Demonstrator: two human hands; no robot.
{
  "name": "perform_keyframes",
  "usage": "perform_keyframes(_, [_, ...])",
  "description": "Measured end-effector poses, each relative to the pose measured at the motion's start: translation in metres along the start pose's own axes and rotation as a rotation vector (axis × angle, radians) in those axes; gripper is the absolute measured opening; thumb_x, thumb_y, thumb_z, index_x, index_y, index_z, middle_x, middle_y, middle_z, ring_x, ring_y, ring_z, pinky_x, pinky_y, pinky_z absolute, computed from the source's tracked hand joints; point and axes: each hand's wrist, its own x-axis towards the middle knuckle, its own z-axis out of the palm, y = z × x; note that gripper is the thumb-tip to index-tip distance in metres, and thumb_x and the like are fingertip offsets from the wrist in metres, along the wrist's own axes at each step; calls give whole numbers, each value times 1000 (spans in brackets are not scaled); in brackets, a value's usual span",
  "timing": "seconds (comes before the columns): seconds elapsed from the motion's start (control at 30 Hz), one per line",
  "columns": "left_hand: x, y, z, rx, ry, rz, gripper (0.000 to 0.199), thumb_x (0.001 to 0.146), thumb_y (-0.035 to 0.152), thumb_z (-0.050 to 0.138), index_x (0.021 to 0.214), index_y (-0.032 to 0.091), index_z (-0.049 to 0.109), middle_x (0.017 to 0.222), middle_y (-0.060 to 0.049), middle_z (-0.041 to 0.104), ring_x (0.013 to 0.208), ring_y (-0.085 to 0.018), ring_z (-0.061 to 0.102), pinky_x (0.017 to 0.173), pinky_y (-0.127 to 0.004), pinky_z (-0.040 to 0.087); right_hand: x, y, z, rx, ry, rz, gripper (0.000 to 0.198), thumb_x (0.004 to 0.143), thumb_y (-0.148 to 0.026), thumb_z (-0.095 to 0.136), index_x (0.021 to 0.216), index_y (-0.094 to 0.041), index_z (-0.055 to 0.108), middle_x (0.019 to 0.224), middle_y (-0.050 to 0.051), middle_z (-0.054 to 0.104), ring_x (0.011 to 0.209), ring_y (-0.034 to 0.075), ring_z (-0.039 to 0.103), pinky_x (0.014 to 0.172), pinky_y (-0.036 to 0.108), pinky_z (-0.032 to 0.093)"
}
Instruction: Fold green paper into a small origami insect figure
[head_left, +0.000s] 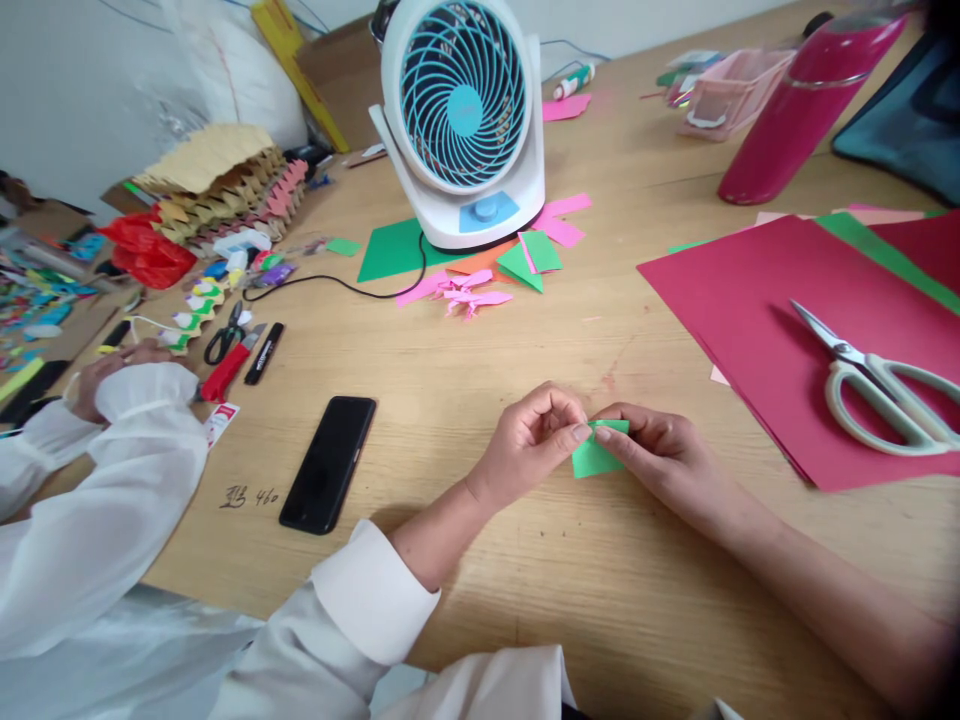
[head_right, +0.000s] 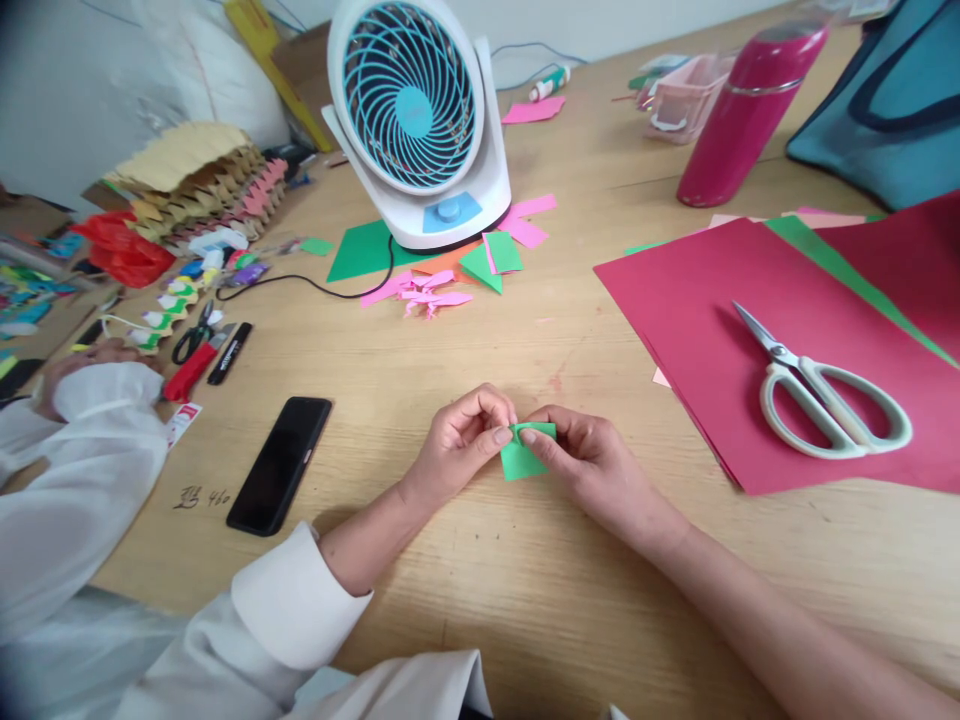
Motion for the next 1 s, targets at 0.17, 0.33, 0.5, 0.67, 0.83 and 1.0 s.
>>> perform_keyframes(0.17, [0,-1,1,66,26,25,24,86,36,69,80,17,56,80,-1,53,73,-11,49,66,-24,41,0,1,0,7,5,2,37,90,-56,57,83,-22,67,74,2,62,70,16,53,64,28,45])
perform_keyframes(0.33, [-1,-5,3,-13,24,-30,30,80,37,75,93,18,55,80,1,54,68,-9,49,61,-21,42,0,-1,3,31,97,6,37,85,-59,63,78,-22,65,72,2,61,69,17,53,62,28,44])
perform_keyframes(0.5, [-1,-6,5,-59,16,-52,33,79,36,77,93,19,53,74,3,51,63,-7,46,57,-19,39,1,1,5,45,146,2,37,83,-58,66,76,-22,65,70,1,60,66,15,49,60,27,41])
perform_keyframes(0.67, [-3,-4,4,108,73,25,24,83,34,72,92,18,55,75,2,49,65,-9,45,59,-21,40,1,3,5,37,153,-7,36,83,-57,66,78,-21,65,70,1,60,66,15,50,60,27,42])
perform_keyframes(0.83, [-6,-4,3,381,197,203,16,85,26,69,92,20,56,86,-1,53,74,-12,50,69,-26,44,1,2,5,16,134,-11,38,84,-60,64,80,-22,65,73,2,62,69,16,53,62,29,43])
perform_keyframes(1.0, [-6,0,4,517,227,312,12,85,21,69,86,20,57,84,-2,57,76,-13,51,71,-27,45,1,6,5,26,111,-10,38,84,-59,64,79,-22,65,74,2,63,67,16,53,62,28,43])
